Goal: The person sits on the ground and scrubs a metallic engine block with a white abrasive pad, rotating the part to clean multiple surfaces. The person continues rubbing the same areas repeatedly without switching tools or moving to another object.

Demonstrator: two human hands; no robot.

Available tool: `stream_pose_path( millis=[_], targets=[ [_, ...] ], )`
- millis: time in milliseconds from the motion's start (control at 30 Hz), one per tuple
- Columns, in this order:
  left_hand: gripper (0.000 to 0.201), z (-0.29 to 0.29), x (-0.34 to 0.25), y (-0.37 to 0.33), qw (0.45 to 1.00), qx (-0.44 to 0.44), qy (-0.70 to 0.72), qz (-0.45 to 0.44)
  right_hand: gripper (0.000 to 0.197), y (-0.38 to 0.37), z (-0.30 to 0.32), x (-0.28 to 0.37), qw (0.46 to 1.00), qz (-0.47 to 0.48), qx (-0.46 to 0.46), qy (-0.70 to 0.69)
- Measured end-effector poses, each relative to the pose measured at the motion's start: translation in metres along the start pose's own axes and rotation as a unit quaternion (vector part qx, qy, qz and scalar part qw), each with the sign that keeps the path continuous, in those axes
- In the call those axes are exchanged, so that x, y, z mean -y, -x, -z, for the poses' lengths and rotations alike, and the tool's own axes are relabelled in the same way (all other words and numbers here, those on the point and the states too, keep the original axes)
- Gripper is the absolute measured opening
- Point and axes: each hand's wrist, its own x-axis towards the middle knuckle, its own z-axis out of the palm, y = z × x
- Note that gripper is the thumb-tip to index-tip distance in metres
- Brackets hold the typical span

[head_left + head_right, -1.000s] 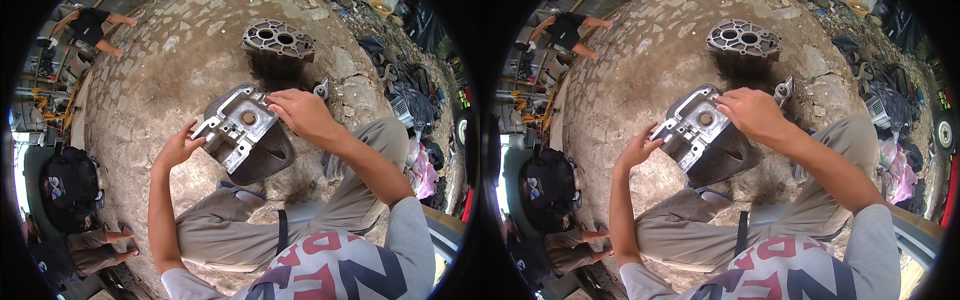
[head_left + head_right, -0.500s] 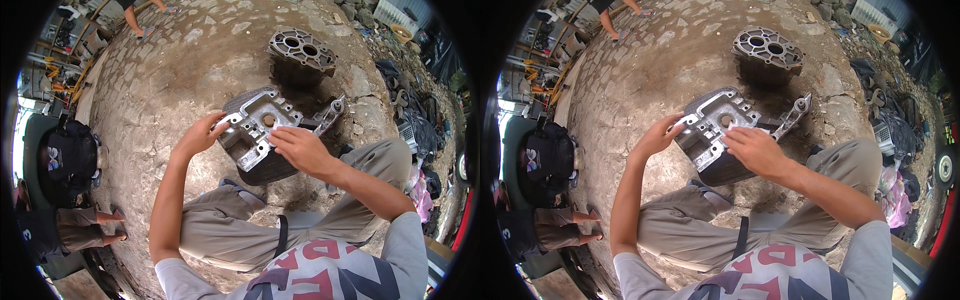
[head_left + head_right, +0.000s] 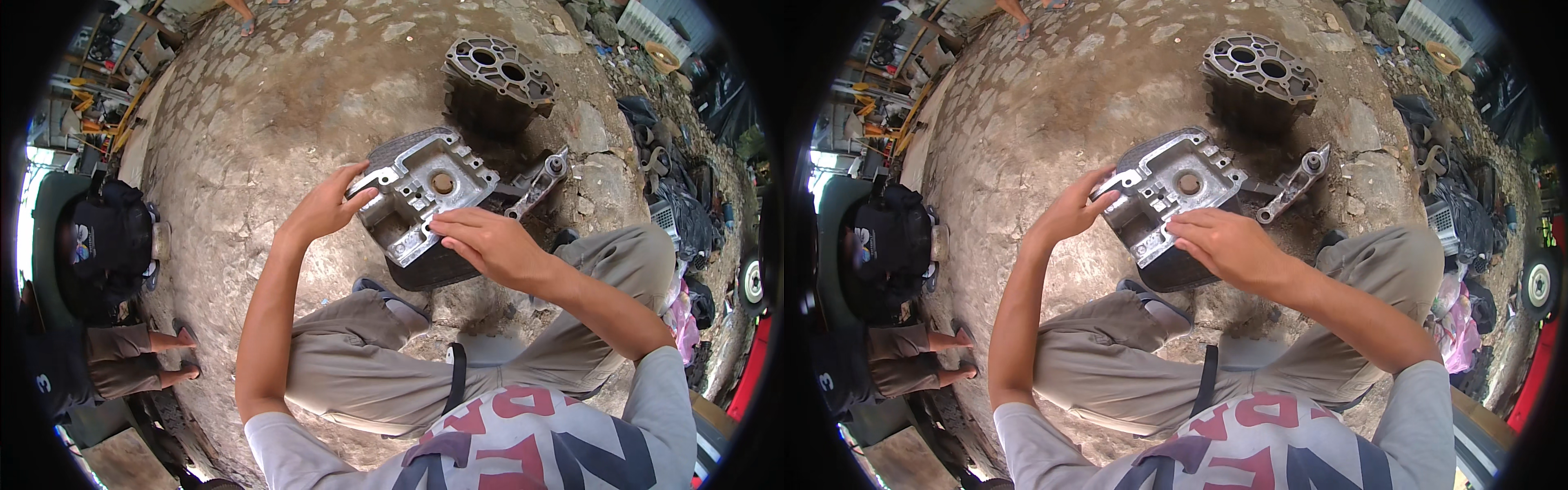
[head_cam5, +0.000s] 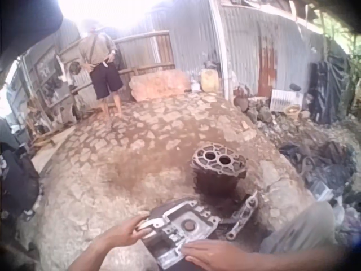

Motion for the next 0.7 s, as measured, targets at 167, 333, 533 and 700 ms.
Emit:
stream_pose_path(
  millis=[167,333,533,700],
  targets=[
    [0.061,0.007,-0.053,0.008,0.966,-0.097,-0.129,-0.202,0.031,-0.015,0.02,0.002,0.98,-0.058,-0.123,-0.144],
    [0.041,-0.011,-0.108,0.014,0.982,-0.034,0.011,-0.184,0.044,-0.019,0.035,-0.003,0.885,-0.234,-0.097,-0.39],
    [0.019,-0.024,-0.107,0.011,0.98,0.014,0.178,-0.089,0.043,-0.021,0.037,-0.001,0.866,-0.225,-0.131,-0.426],
    [0.019,-0.019,-0.117,0.02,0.979,0.009,0.199,-0.048,0.067,-0.013,0.036,-0.007,0.946,-0.135,-0.14,-0.258]
  ],
)
